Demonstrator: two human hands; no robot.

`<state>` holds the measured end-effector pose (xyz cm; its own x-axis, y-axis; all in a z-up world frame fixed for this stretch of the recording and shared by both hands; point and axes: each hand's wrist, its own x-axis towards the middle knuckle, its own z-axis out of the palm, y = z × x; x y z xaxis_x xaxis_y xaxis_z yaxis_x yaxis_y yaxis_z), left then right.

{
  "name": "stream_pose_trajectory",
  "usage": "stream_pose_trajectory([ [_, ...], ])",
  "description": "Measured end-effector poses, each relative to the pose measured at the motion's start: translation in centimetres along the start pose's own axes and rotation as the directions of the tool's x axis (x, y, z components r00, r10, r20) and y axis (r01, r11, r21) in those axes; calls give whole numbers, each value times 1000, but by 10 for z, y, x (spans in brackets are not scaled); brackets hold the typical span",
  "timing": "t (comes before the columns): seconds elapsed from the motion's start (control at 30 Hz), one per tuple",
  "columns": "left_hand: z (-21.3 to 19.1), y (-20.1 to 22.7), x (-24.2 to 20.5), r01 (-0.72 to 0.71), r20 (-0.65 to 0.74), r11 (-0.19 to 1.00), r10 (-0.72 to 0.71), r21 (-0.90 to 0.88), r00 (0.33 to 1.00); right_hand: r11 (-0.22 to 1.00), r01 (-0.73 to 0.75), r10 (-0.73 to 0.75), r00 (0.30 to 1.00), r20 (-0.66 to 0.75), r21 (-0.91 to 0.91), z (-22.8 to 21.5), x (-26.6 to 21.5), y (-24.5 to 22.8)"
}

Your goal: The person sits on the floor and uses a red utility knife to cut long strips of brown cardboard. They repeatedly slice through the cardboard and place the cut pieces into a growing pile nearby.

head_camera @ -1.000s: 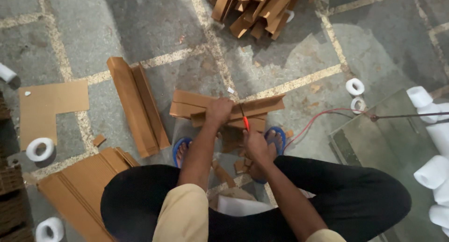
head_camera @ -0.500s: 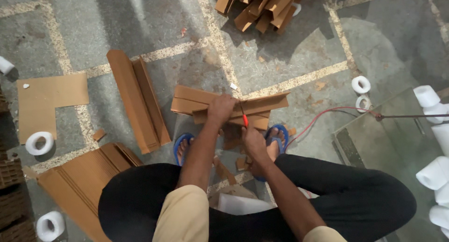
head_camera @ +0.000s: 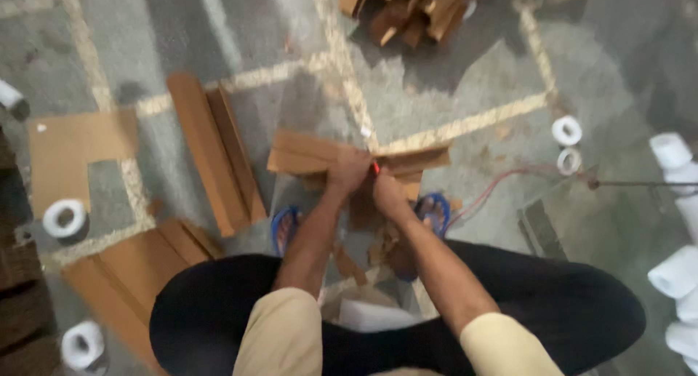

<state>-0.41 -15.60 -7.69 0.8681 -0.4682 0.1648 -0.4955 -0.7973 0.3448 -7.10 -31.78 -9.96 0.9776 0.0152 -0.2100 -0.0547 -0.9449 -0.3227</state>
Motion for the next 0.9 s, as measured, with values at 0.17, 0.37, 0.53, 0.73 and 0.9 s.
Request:
stream_pose_trajectory([
  [0.17,-21,4,6,15,20,996,-14,-86,1000,993,-96,90,992,93,68,-46,-18,-12],
  [0.37,-54,19,5,8,102,1000,-6,-14,995,979,-129,97,976,-194,-156,-105,-102,-24],
  [0.53,-58,26,9,-6,106,1000,5,16,994,945,-324,318,941,116,39,-105,-92,-38],
  [0.73,-42,29,16,53,124,999,-52,-1,991,953,-282,284,959,0,113,-79,-80,-21],
  [0.9,-18,23,19,83,224,997,-80,-5,971,955,-292,289,956,52,44,-43,-76,6],
])
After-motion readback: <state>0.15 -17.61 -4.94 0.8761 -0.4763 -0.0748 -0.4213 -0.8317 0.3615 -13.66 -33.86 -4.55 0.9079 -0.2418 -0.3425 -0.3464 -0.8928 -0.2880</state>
